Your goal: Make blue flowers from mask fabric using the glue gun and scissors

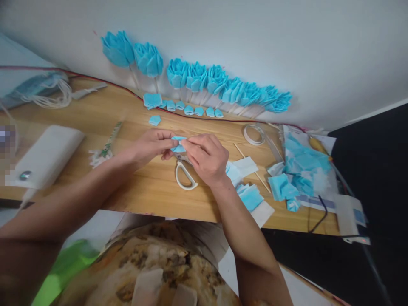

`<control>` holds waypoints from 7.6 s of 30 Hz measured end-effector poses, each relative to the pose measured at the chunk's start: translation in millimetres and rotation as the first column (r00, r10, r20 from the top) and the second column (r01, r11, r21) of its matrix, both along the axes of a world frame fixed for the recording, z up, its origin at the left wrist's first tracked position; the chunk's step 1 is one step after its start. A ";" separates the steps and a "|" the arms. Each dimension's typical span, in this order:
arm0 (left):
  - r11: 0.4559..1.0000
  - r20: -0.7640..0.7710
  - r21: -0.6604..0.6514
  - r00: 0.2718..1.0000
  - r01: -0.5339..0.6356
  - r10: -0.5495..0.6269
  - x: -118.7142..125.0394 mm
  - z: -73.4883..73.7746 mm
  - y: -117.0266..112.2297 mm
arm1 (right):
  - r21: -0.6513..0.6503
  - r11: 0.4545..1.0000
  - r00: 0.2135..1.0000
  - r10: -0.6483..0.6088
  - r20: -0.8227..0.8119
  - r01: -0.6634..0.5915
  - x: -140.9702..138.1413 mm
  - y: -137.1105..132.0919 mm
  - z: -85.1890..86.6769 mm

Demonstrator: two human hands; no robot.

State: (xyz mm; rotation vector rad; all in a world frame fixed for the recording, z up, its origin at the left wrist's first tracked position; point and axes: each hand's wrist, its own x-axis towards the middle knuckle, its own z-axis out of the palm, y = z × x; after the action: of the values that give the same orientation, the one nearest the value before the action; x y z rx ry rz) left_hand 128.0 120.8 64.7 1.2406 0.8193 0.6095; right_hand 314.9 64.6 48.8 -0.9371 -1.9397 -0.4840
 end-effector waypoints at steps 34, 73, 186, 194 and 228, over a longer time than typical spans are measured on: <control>0.999 0.004 0.003 0.999 0.041 -0.041 -0.8 -4.1 3.1 | -0.046 0.999 0.999 -0.018 -0.032 0.016 -0.3 3.8 -5.7; 0.965 -0.227 0.253 0.974 0.066 -0.007 -0.7 0.4 1.9 | -0.601 0.736 0.890 0.005 -0.457 -0.312 1.9 6.4 -8.8; 0.999 0.034 0.046 0.999 0.015 -0.016 8.4 -18.5 -9.8 | -0.229 0.966 0.993 -0.120 0.021 0.121 20.9 -6.6 -4.9; 0.999 0.052 0.041 0.999 0.003 -0.005 8.7 -17.8 -9.6 | -0.275 0.945 0.984 -0.166 0.065 0.178 21.0 -6.0 -5.8; 0.999 0.102 0.042 0.995 -0.005 0.000 8.8 -26.4 -5.0 | -0.135 0.990 0.995 -0.035 0.091 0.047 19.8 -2.5 -5.7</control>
State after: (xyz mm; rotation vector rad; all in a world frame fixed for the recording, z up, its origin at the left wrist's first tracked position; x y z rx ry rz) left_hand 136.8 115.8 38.3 1.2367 0.7256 0.6899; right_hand 334.7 62.1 43.1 -1.0607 -2.0578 -0.4271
